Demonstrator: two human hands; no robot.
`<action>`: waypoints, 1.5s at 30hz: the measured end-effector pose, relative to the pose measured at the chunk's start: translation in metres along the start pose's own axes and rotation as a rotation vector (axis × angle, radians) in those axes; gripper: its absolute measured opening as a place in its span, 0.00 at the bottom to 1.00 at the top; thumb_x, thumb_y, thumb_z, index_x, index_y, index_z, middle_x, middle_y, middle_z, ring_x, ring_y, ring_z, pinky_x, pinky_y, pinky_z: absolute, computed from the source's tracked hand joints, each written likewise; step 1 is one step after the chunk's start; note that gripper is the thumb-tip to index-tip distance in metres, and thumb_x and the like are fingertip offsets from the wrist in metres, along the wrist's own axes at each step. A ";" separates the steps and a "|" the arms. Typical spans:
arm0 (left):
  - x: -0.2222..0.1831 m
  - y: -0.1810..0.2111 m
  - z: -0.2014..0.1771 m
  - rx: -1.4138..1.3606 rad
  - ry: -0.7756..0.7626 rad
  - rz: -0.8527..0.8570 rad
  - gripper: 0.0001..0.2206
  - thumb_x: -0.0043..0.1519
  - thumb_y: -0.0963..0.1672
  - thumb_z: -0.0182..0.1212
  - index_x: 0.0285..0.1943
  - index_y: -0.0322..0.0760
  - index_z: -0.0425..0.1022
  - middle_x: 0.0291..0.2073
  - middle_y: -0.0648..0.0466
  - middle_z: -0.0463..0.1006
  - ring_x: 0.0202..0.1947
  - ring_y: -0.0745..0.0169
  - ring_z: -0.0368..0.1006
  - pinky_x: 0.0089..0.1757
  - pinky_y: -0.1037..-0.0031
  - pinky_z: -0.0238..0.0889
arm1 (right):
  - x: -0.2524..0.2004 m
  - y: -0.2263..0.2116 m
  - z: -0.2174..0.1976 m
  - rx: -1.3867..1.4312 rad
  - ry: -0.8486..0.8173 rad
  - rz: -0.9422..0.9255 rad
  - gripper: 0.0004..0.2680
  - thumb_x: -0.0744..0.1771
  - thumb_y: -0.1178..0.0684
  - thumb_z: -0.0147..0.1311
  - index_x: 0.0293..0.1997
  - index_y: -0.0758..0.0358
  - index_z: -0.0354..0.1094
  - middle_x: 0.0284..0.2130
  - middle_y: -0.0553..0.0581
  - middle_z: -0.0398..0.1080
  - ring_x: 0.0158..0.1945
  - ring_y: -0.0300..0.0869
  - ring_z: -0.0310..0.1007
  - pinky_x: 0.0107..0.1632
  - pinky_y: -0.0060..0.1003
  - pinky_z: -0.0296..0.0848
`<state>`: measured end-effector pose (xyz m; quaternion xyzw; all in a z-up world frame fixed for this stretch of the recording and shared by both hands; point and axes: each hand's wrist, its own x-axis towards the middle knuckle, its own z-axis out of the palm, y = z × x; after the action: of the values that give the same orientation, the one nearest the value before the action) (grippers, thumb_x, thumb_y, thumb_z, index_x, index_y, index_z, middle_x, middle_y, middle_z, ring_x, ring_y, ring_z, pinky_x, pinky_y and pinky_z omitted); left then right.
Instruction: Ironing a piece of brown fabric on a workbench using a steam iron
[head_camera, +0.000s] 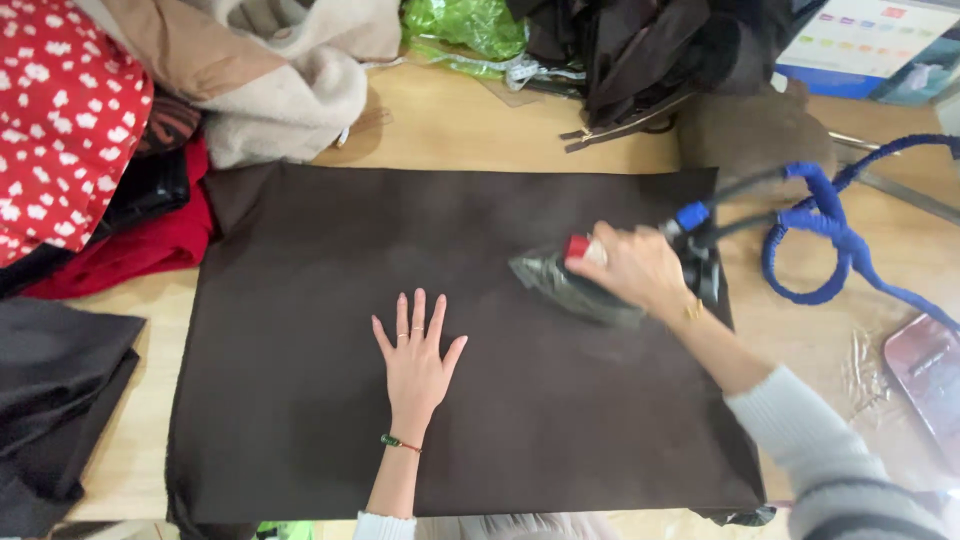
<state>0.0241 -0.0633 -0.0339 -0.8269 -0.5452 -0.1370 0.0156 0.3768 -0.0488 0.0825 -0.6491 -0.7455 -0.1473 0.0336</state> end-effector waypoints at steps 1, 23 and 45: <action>0.000 0.000 0.000 -0.026 0.013 0.003 0.32 0.66 0.61 0.46 0.79 0.57 0.55 0.79 0.51 0.52 0.78 0.48 0.46 0.67 0.33 0.35 | -0.011 -0.016 -0.008 0.009 -0.015 -0.016 0.23 0.64 0.20 0.48 0.34 0.51 0.65 0.17 0.58 0.74 0.27 0.50 0.81 0.38 0.42 0.77; -0.111 0.052 -0.045 -0.135 -0.045 0.206 0.35 0.65 0.61 0.51 0.78 0.48 0.56 0.78 0.45 0.52 0.76 0.42 0.46 0.63 0.33 0.43 | 0.145 -0.095 0.049 0.092 -0.096 0.171 0.25 0.69 0.22 0.45 0.39 0.58 0.68 0.21 0.57 0.73 0.25 0.59 0.75 0.28 0.50 0.69; -0.113 0.051 -0.045 -0.142 -0.043 0.214 0.33 0.65 0.60 0.51 0.78 0.48 0.57 0.77 0.44 0.52 0.75 0.41 0.48 0.64 0.34 0.41 | 0.177 -0.072 0.036 0.096 -0.219 0.086 0.27 0.70 0.20 0.37 0.48 0.56 0.69 0.25 0.60 0.77 0.30 0.60 0.77 0.36 0.52 0.72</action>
<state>0.0192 -0.1930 -0.0117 -0.8822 -0.4429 -0.1549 -0.0403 0.2845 0.1219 0.0782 -0.6904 -0.7224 -0.0379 -0.0107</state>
